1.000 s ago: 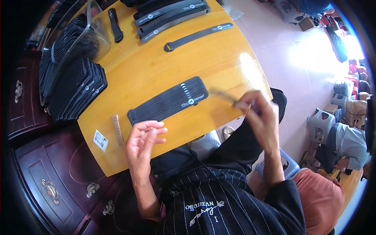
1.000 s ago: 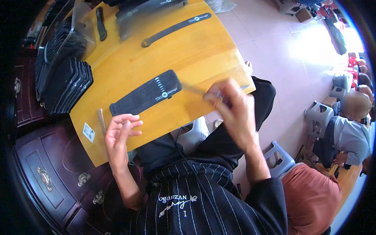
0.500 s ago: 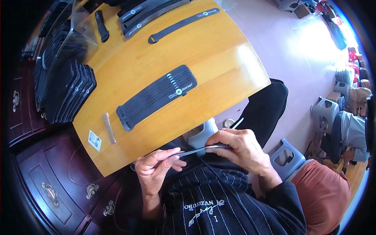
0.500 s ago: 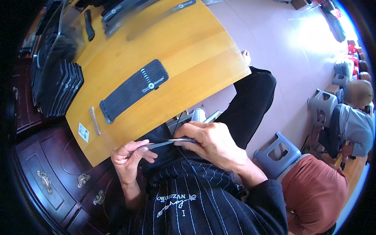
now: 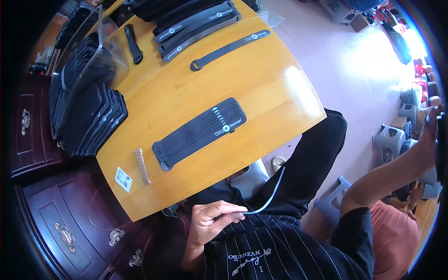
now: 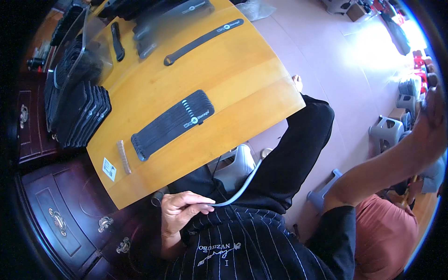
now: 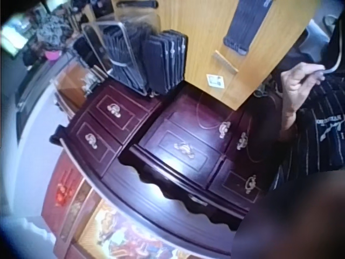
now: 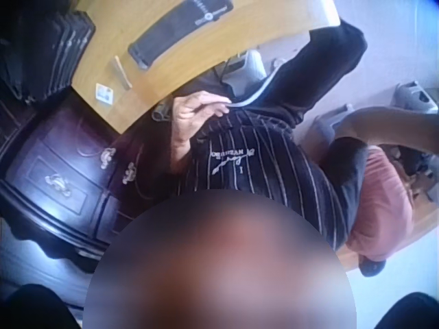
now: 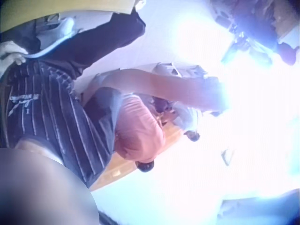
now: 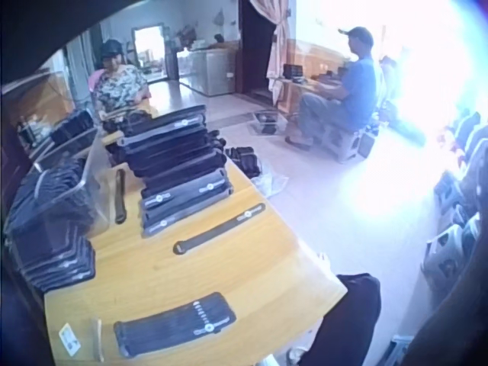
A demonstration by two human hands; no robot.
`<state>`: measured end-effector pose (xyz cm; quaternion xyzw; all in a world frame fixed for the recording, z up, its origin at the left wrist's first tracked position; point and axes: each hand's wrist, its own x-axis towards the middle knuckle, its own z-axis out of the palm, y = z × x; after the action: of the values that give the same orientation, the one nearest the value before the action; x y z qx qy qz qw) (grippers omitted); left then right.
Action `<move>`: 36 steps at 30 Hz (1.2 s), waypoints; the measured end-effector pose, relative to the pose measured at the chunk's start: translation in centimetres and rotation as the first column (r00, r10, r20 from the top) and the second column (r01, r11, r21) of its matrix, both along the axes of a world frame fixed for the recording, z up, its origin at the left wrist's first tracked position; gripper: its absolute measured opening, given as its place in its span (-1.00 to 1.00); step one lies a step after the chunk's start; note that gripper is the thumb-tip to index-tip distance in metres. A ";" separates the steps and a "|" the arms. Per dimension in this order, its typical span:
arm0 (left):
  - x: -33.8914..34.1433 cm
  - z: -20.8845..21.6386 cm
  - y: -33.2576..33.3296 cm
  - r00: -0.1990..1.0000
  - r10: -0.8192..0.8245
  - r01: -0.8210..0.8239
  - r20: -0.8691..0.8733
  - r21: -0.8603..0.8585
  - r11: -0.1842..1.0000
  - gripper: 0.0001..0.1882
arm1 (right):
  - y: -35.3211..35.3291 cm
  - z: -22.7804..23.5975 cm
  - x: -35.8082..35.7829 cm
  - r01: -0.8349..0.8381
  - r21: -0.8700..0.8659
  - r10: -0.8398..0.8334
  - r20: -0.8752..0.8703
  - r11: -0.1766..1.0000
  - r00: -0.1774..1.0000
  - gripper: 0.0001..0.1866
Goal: The person uses a small metal tool to clean or deburr holes in textile storage straps at a workbench.
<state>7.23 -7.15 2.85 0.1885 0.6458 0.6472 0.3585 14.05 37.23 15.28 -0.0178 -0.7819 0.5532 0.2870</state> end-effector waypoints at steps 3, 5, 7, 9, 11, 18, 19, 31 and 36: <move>0.2 0.2 1.0 0.995 0.010 -0.016 -0.100 -0.058 0.998 -0.82 | -5.7 -1.6 0.6 -0.158 -0.160 0.180 0.136 0.974 0.974 -0.66; -0.4 0.3 2.2 0.991 -0.045 0.040 -0.123 -0.048 0.998 -0.81 | -15.1 -6.5 -1.8 -0.369 -0.051 0.368 0.278 0.928 0.887 -0.73; -0.4 1.0 0.4 0.982 0.025 -0.050 -0.188 -0.128 0.991 -0.80 | -20.3 -9.3 -4.0 -0.605 -0.115 0.544 0.590 0.788 0.597 -0.65; -0.8 1.3 -0.1 0.978 0.082 -0.110 -0.192 -0.138 0.984 -0.81 | -21.6 -11.0 -2.7 -0.611 -0.188 0.586 0.590 0.769 0.556 -0.68; -1.0 1.1 -1.1 0.963 0.206 -0.225 -0.174 -0.095 0.970 -0.86 | -20.6 -11.1 -1.9 -0.602 -0.129 0.535 0.625 0.788 0.568 -0.71; -0.8 0.1 -3.1 0.892 0.452 -0.451 0.016 -0.049 0.891 -0.88 | -16.7 -10.4 -0.8 -0.417 -0.058 0.345 0.669 0.907 0.658 -0.84; -0.6 -0.1 -3.1 0.877 0.474 -0.473 0.085 -0.024 0.881 -0.87 | -16.5 -10.4 -0.9 -0.388 -0.098 0.355 0.646 0.916 0.676 -0.85; -1.3 -0.6 -4.3 0.772 0.626 -0.622 0.111 -0.065 0.780 -0.82 | -17.9 -11.0 -5.4 -0.321 -0.269 0.418 0.622 0.908 0.662 -0.84; -2.3 -1.7 -3.6 0.684 0.694 -0.721 -0.224 -0.066 0.690 -0.82 | -19.1 -11.4 -7.0 -0.160 -0.118 0.198 0.626 0.980 0.754 -0.89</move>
<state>4.95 -10.72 1.12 -0.0451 0.7445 0.6653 0.0328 7.03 18.12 3.85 -0.1367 -0.8146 0.5616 -0.0488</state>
